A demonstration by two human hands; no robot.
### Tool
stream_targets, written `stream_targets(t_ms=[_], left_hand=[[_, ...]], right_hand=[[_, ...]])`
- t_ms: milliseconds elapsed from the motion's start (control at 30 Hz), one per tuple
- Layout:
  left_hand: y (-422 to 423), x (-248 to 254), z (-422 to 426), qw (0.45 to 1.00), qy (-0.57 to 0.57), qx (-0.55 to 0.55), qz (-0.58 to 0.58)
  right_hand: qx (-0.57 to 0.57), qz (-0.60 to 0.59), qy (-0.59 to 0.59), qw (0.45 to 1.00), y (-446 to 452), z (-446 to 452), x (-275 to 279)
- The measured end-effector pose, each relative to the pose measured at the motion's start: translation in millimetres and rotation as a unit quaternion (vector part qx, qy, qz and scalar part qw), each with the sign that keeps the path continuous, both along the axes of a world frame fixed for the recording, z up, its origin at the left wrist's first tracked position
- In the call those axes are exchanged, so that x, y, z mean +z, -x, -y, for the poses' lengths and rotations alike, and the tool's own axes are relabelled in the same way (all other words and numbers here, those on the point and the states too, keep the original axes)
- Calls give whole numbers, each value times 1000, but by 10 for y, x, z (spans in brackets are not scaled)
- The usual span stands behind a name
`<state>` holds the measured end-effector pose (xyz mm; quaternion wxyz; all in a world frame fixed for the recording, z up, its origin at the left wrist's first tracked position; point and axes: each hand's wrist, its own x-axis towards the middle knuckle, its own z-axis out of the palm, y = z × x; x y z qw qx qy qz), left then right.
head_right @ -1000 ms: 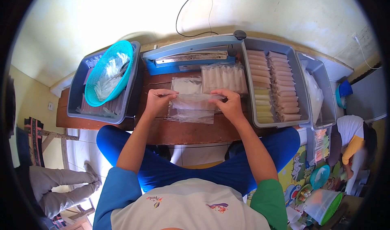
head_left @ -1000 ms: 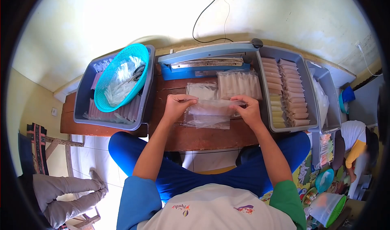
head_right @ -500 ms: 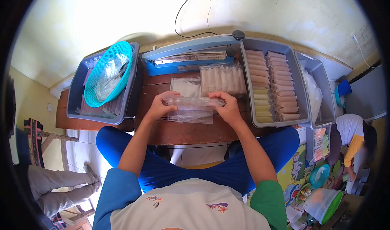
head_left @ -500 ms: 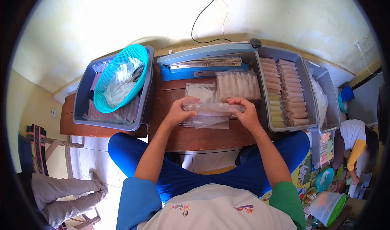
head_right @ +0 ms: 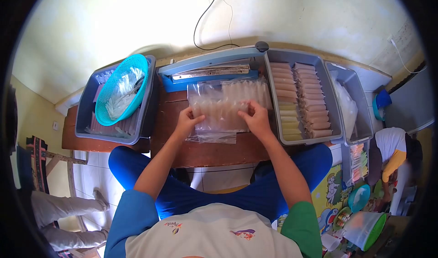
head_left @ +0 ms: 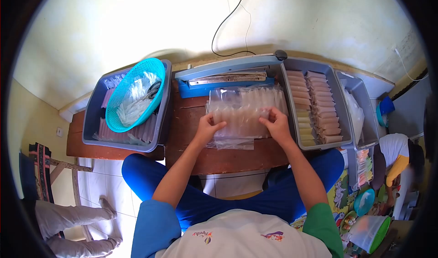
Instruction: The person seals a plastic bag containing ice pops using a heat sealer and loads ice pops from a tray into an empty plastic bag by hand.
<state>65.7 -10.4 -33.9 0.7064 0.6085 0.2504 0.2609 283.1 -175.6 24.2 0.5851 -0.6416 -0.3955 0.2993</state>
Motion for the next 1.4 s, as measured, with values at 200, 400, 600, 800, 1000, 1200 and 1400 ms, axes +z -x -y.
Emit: stream_targets(t_ms=[200, 400, 600, 800, 1000, 1200, 1400], left_hand=[[-548, 571, 6, 999, 44, 8, 13], [-1054, 469, -110, 994, 104, -3, -12], [-1209, 454, -178, 973, -147, 36, -173], [-1072, 382, -171, 935, -261, 78, -228], [-1031, 293, -101, 980, -118, 65, -149], [-1088, 266, -101, 983, -109, 73, -130], [-1148, 198, -130, 980, -126, 81, -130]], right_hand=[[-58, 198, 56, 977, -569, -176, 281], [-105, 305, 143, 936, -986, -403, 396], [-138, 372, 196, 897, -917, -470, 422], [-54, 517, 103, 848, -719, -314, 323], [-14, 585, 109, 804, -711, -184, 101], [35, 578, 146, 802, -586, -69, 339], [46, 571, 193, 797, -621, -61, 263]])
